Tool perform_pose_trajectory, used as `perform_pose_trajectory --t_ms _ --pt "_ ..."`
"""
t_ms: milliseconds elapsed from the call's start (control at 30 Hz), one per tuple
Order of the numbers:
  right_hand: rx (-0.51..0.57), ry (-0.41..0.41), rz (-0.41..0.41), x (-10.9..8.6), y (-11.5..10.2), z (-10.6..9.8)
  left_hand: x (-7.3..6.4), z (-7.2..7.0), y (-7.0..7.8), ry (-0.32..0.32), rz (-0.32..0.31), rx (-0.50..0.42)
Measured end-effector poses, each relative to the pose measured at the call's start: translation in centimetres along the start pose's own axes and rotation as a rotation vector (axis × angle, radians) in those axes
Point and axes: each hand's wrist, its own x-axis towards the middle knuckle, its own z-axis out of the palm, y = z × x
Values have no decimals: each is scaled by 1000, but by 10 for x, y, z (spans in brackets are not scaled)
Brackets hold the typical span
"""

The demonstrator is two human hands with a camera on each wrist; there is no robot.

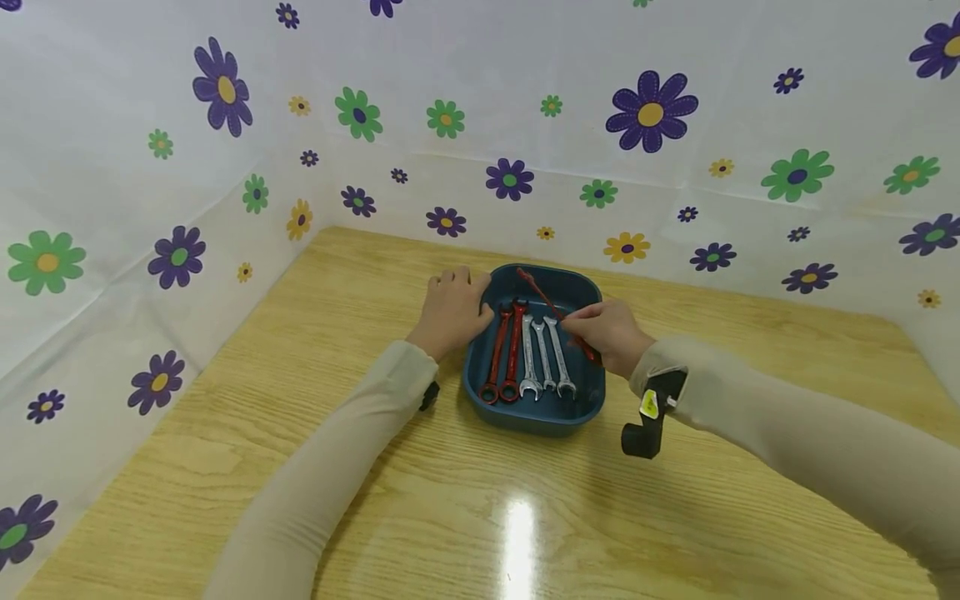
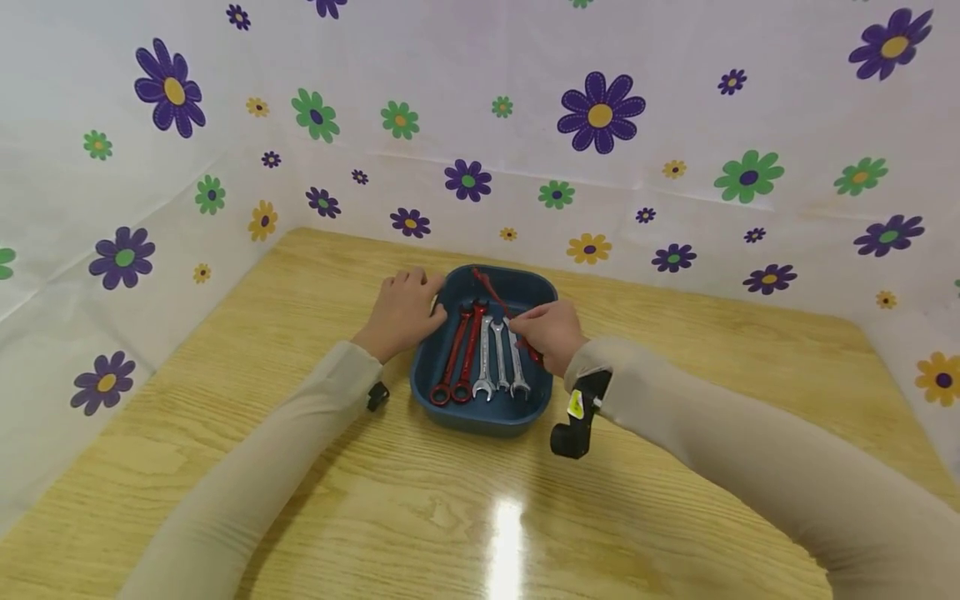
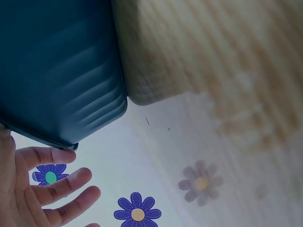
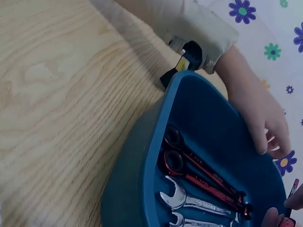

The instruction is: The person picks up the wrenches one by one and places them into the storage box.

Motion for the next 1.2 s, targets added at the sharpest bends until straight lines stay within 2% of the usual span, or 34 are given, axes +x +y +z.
perform_pose_trajectory --t_ms 300,533,700,800,1000,1200 --pt "-109 45 -20 18 5 18 0 4 -1 12 6 -1" --pt "-174 87 4 28 12 29 -1 4 -1 28 11 -5" --pt "-278 109 -24 34 19 33 -2 3 -1 27 13 6" --pt "-332 89 -50 37 22 35 -2 3 -1 30 14 6" --pt "-409 63 -49 39 28 37 -3 4 0 38 13 0" --pt "-367 7 -46 36 31 37 -3 5 0 45 14 -4"
